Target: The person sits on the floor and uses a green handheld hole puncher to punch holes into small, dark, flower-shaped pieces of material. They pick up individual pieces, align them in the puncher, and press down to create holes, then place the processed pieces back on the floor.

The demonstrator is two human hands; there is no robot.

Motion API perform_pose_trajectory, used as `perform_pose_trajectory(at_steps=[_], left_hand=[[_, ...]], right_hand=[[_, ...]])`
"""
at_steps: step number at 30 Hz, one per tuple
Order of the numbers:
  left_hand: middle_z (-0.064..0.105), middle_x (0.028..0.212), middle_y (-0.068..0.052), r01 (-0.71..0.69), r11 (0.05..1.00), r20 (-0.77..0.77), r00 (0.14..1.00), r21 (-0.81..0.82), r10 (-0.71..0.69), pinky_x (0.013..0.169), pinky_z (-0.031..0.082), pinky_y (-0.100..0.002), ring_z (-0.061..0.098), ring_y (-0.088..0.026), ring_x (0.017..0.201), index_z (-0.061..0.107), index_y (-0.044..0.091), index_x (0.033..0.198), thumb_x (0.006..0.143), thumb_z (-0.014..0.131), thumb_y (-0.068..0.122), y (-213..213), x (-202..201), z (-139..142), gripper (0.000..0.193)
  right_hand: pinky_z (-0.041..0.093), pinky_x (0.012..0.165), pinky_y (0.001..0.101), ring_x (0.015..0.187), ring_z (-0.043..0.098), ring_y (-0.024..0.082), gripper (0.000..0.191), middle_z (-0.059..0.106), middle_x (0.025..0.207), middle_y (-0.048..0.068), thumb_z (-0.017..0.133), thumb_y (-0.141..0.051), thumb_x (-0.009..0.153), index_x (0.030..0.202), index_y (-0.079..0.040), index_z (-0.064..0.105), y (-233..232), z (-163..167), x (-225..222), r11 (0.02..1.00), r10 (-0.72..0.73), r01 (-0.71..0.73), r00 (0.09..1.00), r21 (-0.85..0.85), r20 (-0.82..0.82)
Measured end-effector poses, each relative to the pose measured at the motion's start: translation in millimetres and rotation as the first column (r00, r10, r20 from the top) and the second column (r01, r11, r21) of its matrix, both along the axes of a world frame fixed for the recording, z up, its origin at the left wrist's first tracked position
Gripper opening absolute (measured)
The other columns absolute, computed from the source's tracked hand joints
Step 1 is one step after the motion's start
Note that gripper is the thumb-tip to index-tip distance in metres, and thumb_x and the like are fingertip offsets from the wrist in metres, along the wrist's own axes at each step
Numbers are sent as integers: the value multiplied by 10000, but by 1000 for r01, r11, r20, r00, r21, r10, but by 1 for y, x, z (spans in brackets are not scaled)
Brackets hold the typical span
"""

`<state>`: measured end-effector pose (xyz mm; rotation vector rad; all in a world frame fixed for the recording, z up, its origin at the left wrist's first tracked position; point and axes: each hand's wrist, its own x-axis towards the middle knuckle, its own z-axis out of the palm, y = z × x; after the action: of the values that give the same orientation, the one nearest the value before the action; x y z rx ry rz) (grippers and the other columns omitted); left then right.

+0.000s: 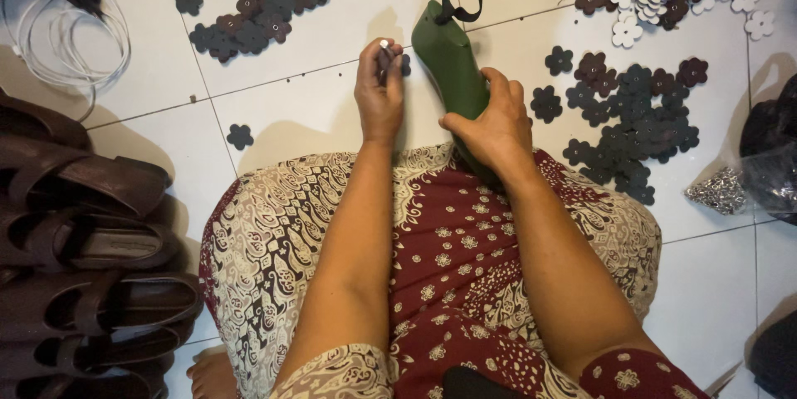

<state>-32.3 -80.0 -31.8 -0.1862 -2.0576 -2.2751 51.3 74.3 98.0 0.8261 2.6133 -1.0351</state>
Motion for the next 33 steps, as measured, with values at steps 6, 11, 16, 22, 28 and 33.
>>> perform_pose_trajectory(at_steps=[6,11,16,22,28,33], left_hand=[[644,1220,-78,18,999,-59,998,-50,-21,985,593,-302,678,-158,1153,572,40,1314,1035,554,-80,2,0,2,304],[669,1189,-72,-32,993,-93,995,-115,21,944,588,-291,682,-142,1079,605,67,1279,1030,596,-75,4,2,8,287],[671,1156,-88,-73,954,-145,989,-291,32,912,572,-305,687,-179,1014,616,80,1275,998,641,-47,1,2,12,306],[654,1115,-94,-50,943,-97,995,-328,19,887,556,-301,667,-188,999,606,57,1265,994,643,-46,-2,4,15,292],[655,1124,-72,-29,979,-49,999,-199,20,893,565,-273,666,-140,995,630,68,1239,1005,614,-70,7,1,20,272],[645,1141,-78,-11,982,25,1000,-186,16,909,558,-277,653,-149,1033,624,68,1256,1006,638,-34,4,5,24,270]], right_hand=[[522,982,424,1178,608,338,918,538,1303,179,885,-360,647,1432,-76,505,-3,3,3,999,24,-20,991,32,-132],[522,1073,412,1216,591,304,891,538,1294,158,884,-259,744,1497,-51,457,-3,16,19,992,108,-124,792,14,-600],[477,1126,383,1268,531,275,886,463,1359,152,864,-233,859,1526,-70,303,-10,29,26,891,-40,-349,579,-291,-814],[527,995,446,1176,601,354,927,541,1291,203,891,-261,765,1539,-27,438,-6,30,21,963,266,-227,869,143,-418],[584,1000,413,1186,629,325,852,501,1342,189,855,-246,809,1495,-32,397,-3,28,28,971,28,-182,723,-152,-690],[526,992,462,1191,577,388,925,507,1308,217,867,-267,745,1517,-43,409,-11,30,19,969,236,-237,815,67,-529]])
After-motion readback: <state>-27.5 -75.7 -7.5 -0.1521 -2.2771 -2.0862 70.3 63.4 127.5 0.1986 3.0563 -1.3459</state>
